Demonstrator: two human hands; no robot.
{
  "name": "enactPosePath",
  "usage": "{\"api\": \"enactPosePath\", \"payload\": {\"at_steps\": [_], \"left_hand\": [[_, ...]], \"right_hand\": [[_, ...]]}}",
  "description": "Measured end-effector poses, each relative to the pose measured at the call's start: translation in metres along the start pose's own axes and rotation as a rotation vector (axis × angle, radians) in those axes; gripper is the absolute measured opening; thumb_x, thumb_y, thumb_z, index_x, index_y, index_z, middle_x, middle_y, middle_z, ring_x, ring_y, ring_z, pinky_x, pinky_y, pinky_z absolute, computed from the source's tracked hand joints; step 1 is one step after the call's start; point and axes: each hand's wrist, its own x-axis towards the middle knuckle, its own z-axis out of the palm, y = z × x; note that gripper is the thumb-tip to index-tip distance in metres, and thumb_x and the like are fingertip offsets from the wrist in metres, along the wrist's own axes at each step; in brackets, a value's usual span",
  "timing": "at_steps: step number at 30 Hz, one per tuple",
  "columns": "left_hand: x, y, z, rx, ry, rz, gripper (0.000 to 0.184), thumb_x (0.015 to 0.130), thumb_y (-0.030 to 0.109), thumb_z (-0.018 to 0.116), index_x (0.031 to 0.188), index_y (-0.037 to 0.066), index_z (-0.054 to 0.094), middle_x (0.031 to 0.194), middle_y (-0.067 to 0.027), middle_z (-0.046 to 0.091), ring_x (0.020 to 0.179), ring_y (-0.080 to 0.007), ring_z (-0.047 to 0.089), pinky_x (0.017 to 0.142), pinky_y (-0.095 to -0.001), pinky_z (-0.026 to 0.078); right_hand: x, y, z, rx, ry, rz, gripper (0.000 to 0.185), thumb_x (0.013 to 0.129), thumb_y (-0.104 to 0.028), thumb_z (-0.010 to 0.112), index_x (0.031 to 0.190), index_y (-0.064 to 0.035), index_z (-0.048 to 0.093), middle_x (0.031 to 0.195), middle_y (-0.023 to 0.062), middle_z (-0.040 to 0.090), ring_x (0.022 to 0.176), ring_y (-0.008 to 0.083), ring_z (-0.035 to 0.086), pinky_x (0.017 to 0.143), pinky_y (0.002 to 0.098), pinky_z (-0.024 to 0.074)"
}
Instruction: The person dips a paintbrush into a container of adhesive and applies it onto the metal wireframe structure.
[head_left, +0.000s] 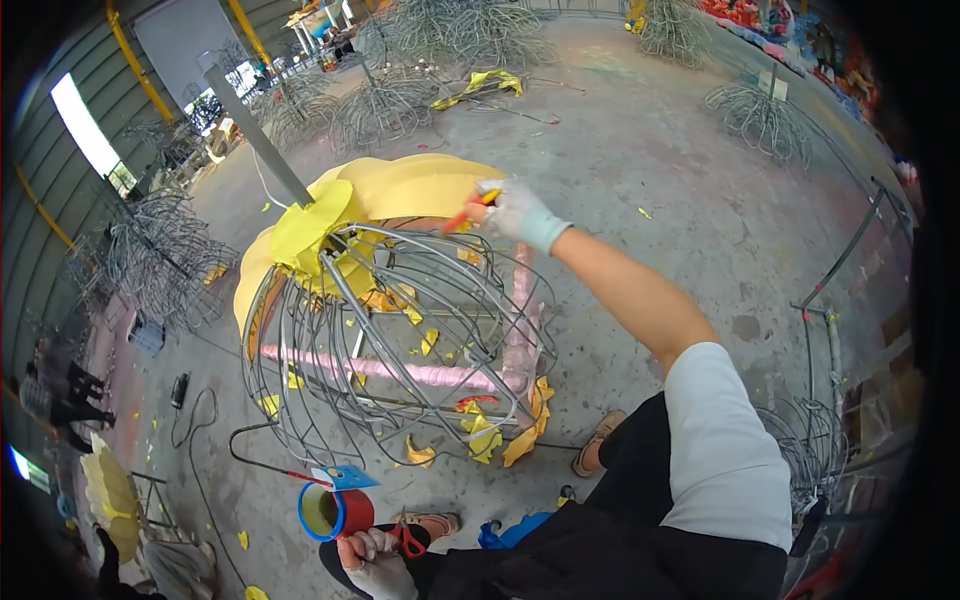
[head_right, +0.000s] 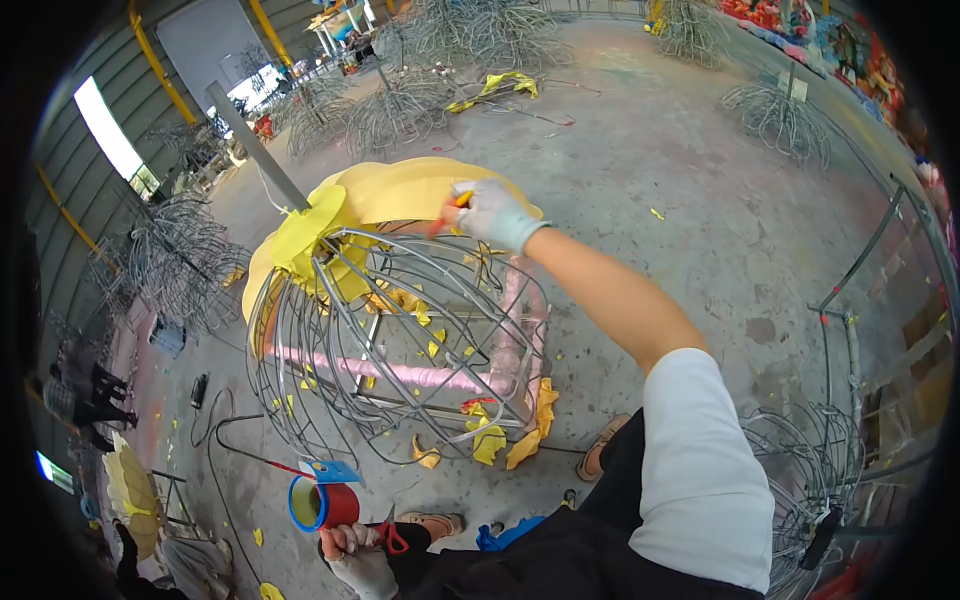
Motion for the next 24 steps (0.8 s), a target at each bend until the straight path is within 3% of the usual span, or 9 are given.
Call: {"api": "enactPosePath", "payload": {"at_steps": [6,11,15,18,20,22,23,24], "left_hand": [[-0.004,0.006,-0.002,-0.031,-0.044,0.016,0.034,0.097,0.023,0.046,0.065,0.016,0.034,0.06,0.0037,0.028,0.056,-0.0114,0.028,0.056,-0.0265,0.028],[-0.004,0.003,-0.006,0.009,-0.021,0.005,0.036,0.097,0.025,0.047,0.065,0.016,0.034,0.059,0.0038,0.028,0.056,-0.0113,0.028,0.056,-0.027,0.028],[-0.003,-0.001,0.006,-0.056,-0.05,-0.016,0.036,0.097,0.024,0.046,0.065,0.016,0.034,0.059,0.0037,0.028,0.056,-0.0113,0.028,0.056,-0.027,0.028],[-0.004,0.004,0.009,-0.034,-0.07,0.008,0.035,0.097,0.024,0.046,0.065,0.016,0.034,0.06,0.0036,0.028,0.056,-0.0113,0.028,0.056,-0.0268,0.028],[-0.007,0.007,0.009,-0.017,-0.084,0.033,0.035,0.097,0.024,0.046,0.065,0.016,0.034,0.06,0.0035,0.028,0.056,-0.0113,0.028,0.057,-0.0266,0.028],[-0.009,0.007,0.014,0.011,-0.056,0.051,0.036,0.098,0.026,0.046,0.066,0.016,0.034,0.059,0.0038,0.029,0.055,-0.0106,0.028,0.056,-0.0263,0.027],[-0.009,0.007,0.018,0.043,-0.037,0.059,0.036,0.098,0.028,0.046,0.066,0.017,0.035,0.059,0.0041,0.03,0.054,-0.0099,0.027,0.055,-0.026,0.027],[-0.009,0.007,0.021,0.077,-0.021,0.065,0.036,0.099,0.03,0.046,0.066,0.017,0.036,0.058,0.0044,0.03,0.053,-0.0092,0.027,0.054,-0.0257,0.026]], "right_hand": [[-0.011,0.007,-0.013,-0.233,0.021,0.024,0.021,0.073,-0.025,0.063,0.074,-0.0045,0.065,0.066,0.0112,0.064,0.057,0.0269,0.055,0.056,0.0342,0.045],[-0.041,0.01,-0.053,-0.374,0.012,0.288,0.01,0.077,-0.012,0.062,0.074,-0.0027,0.06,0.063,0.0052,0.058,0.048,0.0186,0.046,0.047,0.0304,0.0396],[-0.031,0.015,-0.033,0.608,0.101,0.787,0.008,0.078,-0.011,0.06,0.075,-0.0037,0.061,0.06,0.0049,0.057,0.043,0.0173,0.045,0.041,0.0282,0.0373],[-0.039,0.007,-0.033,0.437,0.127,0.672,0.009,0.079,-0.011,0.06,0.075,-0.0027,0.062,0.058,0.0065,0.056,0.041,0.0167,0.045,0.038,0.0269,0.0363],[-0.054,0.028,-0.045,-0.029,0.177,0.388,0.009,0.078,-0.01,0.06,0.075,-0.0023,0.062,0.058,0.0068,0.057,0.041,0.0166,0.047,0.038,0.0283,0.037],[-0.071,0.047,-0.064,-0.407,0.104,0.25,0.01,0.079,-0.01,0.059,0.074,-0.002,0.062,0.058,0.0076,0.057,0.04,0.0174,0.047,0.036,0.0294,0.0364],[-0.075,0.044,-0.068,-0.412,0.103,0.253,0.01,0.079,-0.01,0.059,0.074,-0.002,0.062,0.058,0.0076,0.057,0.04,0.0174,0.047,0.036,0.0294,0.0364],[-0.079,0.04,-0.074,-0.337,0.079,0.421,0.011,0.079,-0.011,0.058,0.074,-0.0023,0.061,0.057,0.0078,0.056,0.039,0.0179,0.046,0.036,0.0299,0.0363]]}}
